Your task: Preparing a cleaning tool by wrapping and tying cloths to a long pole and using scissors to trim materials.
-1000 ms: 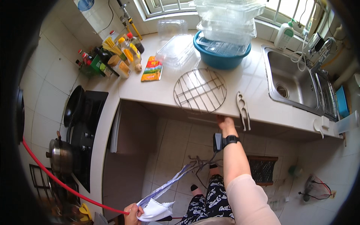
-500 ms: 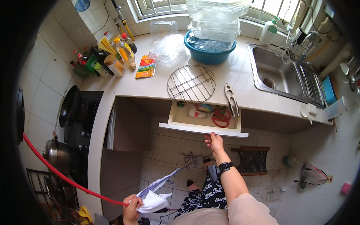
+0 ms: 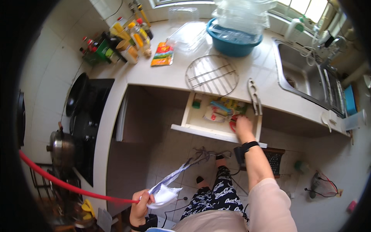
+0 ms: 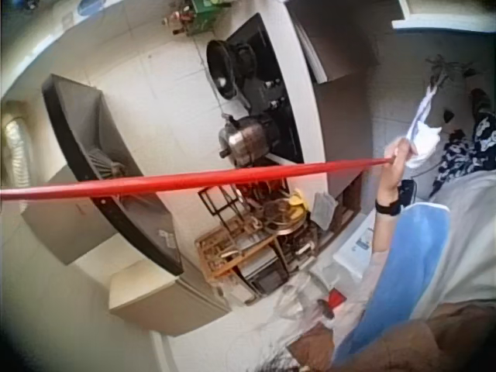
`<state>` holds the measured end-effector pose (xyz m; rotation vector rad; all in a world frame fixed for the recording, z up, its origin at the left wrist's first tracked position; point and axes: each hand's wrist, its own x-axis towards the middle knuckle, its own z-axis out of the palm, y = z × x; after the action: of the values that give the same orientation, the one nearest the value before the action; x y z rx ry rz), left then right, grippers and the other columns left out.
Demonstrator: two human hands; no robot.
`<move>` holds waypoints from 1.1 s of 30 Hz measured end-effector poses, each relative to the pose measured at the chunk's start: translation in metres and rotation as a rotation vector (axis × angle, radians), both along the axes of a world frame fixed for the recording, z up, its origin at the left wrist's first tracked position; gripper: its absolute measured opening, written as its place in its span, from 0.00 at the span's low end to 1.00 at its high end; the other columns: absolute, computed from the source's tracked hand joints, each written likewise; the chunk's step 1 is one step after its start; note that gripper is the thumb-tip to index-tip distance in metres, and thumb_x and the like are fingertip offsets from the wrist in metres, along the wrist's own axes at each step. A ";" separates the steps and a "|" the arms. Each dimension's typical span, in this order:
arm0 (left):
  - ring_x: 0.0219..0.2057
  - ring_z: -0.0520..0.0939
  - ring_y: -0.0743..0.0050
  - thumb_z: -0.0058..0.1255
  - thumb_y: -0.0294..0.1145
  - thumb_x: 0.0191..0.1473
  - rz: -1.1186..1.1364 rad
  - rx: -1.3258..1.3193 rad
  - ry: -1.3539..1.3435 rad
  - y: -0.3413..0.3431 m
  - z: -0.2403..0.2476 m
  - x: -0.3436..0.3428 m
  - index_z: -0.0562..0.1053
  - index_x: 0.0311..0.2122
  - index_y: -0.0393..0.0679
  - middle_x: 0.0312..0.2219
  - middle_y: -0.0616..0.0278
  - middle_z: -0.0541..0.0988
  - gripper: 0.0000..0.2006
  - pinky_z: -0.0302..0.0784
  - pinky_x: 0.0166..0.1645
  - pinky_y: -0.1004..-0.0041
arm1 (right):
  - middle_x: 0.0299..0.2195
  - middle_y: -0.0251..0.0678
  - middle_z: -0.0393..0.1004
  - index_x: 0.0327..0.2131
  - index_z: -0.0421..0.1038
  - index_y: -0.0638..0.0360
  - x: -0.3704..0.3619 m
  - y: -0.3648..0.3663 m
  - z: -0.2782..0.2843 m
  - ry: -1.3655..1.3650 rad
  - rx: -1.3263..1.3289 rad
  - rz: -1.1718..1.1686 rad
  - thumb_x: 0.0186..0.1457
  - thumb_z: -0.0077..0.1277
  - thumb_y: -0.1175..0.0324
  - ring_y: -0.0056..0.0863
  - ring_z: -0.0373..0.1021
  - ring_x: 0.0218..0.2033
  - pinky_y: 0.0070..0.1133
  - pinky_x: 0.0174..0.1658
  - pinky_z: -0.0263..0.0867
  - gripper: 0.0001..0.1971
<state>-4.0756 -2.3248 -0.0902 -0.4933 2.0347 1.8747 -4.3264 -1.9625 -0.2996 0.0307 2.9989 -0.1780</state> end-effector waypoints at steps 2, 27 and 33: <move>0.18 0.60 0.87 0.37 0.38 0.54 0.021 -0.012 0.013 0.002 0.002 -0.004 0.68 0.18 0.37 0.14 0.71 0.63 0.19 0.52 0.24 0.83 | 0.29 0.43 0.69 0.31 0.65 0.60 -0.005 0.010 -0.006 -0.030 0.067 0.089 0.41 0.50 0.61 0.39 0.69 0.30 0.30 0.33 0.66 0.15; 0.15 0.55 0.88 0.36 0.37 0.56 -0.064 0.202 0.097 -0.011 0.007 0.018 0.67 0.24 0.38 0.11 0.74 0.57 0.15 0.48 0.20 0.84 | 0.20 0.23 0.52 0.37 0.60 0.59 0.227 -0.121 0.151 -1.854 -1.753 0.375 0.48 0.26 0.34 0.13 0.47 0.18 0.12 0.21 0.46 0.34; 0.16 0.56 0.88 0.36 0.41 0.56 -0.115 0.182 0.115 -0.006 0.007 0.035 0.68 0.23 0.38 0.12 0.74 0.59 0.17 0.49 0.21 0.84 | 0.18 0.24 0.51 0.35 0.60 0.59 0.231 -0.149 0.169 -1.669 -1.848 0.411 0.48 0.26 0.34 0.14 0.47 0.17 0.13 0.21 0.46 0.34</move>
<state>-4.0401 -2.3304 -0.0830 -0.2222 1.8932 2.0340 -4.0958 -2.1114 -0.1305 -0.3659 0.4969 -1.5710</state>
